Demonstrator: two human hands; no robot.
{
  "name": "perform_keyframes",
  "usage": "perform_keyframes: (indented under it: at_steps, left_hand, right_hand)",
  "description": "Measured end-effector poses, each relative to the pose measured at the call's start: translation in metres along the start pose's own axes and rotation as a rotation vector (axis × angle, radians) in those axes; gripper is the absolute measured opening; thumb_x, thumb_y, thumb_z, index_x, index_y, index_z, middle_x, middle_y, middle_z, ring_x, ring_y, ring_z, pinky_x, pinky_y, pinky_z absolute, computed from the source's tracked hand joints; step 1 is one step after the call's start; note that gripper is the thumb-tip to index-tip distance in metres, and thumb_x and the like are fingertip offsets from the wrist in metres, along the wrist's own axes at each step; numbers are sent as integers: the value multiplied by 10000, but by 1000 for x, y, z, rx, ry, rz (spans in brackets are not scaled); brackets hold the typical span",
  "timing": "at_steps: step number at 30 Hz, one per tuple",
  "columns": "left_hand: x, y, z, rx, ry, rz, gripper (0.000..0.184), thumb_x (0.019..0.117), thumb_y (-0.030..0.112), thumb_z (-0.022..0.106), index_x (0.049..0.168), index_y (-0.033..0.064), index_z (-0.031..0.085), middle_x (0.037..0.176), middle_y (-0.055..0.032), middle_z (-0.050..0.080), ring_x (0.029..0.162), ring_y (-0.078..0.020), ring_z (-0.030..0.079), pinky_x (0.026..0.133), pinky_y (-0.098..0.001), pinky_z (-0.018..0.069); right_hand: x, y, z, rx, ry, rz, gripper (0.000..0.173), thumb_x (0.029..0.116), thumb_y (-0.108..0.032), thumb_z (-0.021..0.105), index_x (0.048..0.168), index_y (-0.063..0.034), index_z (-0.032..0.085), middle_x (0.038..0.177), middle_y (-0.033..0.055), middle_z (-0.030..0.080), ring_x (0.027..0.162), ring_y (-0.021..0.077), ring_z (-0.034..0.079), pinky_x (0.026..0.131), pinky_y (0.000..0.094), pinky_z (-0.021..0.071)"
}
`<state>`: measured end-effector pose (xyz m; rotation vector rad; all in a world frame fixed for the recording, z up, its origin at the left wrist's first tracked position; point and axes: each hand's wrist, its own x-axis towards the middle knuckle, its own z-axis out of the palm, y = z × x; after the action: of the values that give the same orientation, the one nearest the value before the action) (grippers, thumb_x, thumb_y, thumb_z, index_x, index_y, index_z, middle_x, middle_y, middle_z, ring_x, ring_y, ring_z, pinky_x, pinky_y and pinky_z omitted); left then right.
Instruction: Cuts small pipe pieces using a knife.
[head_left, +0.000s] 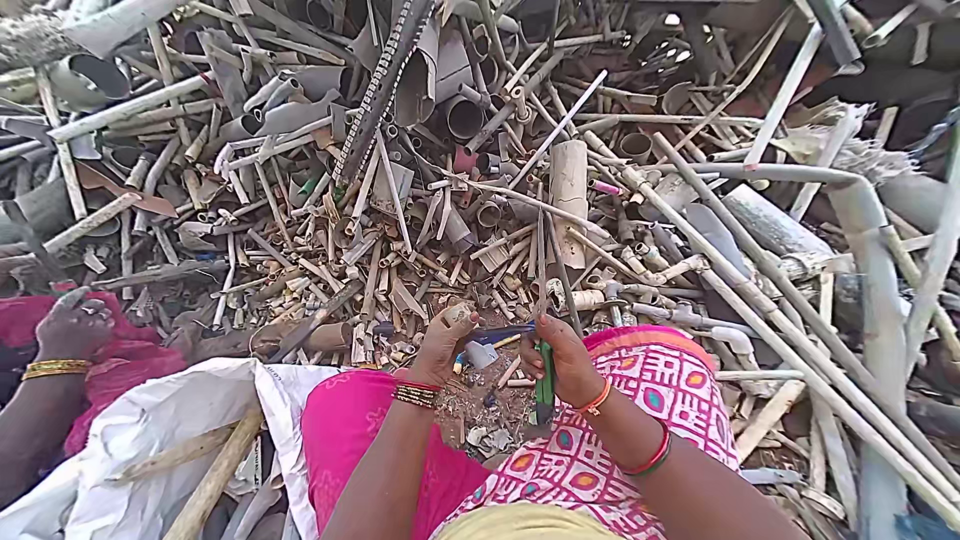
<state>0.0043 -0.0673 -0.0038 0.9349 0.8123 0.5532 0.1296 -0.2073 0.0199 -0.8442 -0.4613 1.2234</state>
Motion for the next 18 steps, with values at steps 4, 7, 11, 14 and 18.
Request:
perform_keyframes:
  at_steps: [4, 7, 11, 14, 18]
  left_hand:
    - [8, -10, 7, 309, 229, 103, 344, 875, -6, 757, 1146, -88, 561, 889, -98, 648, 750, -106, 658, 720, -255, 579]
    - [16, -16, -1, 637, 412, 170, 613, 805, 145, 839, 1268, -114, 530, 1061, -228, 645, 966, -264, 634, 893, -443, 514]
    - [23, -19, -6, 313, 401, 0, 355, 1020, 196, 642, 1220, -78, 539, 938, -138, 605, 793, -162, 608, 735, -324, 536]
    - [25, -18, -9, -38, 278, -199, 370, 1090, 368, 474, 1125, 7, 545, 825, -104, 634, 694, -174, 651, 645, -322, 576]
    - [14, 1, -5, -189, 262, -169, 303, 1072, 139, 512, 1331, 2, 437, 1021, -152, 637, 811, -203, 701, 697, -317, 616]
  right_hand:
    - [-10, 13, 9, -56, -152, 16, 248, 1054, -207, 412, 838, -202, 534, 551, -141, 530, 441, -36, 488, 459, 128, 424]
    - [-21, 19, 15, -95, -268, -1, 176, 1035, -265, 523, 862, -241, 547, 576, -181, 526, 468, -67, 478, 470, 114, 402]
    - [-22, 14, 16, -179, -226, -62, 153, 1026, -263, 546, 875, -240, 541, 578, -196, 512, 481, -72, 471, 484, 117, 404]
    - [-14, 6, 13, -171, -80, -89, 197, 1049, -180, 429, 879, -192, 528, 557, -159, 520, 454, -50, 486, 467, 121, 430]
    - [-6, -3, 3, -62, 68, -132, 328, 1087, -153, 281, 857, -153, 515, 539, -107, 533, 432, -14, 498, 457, 135, 449]
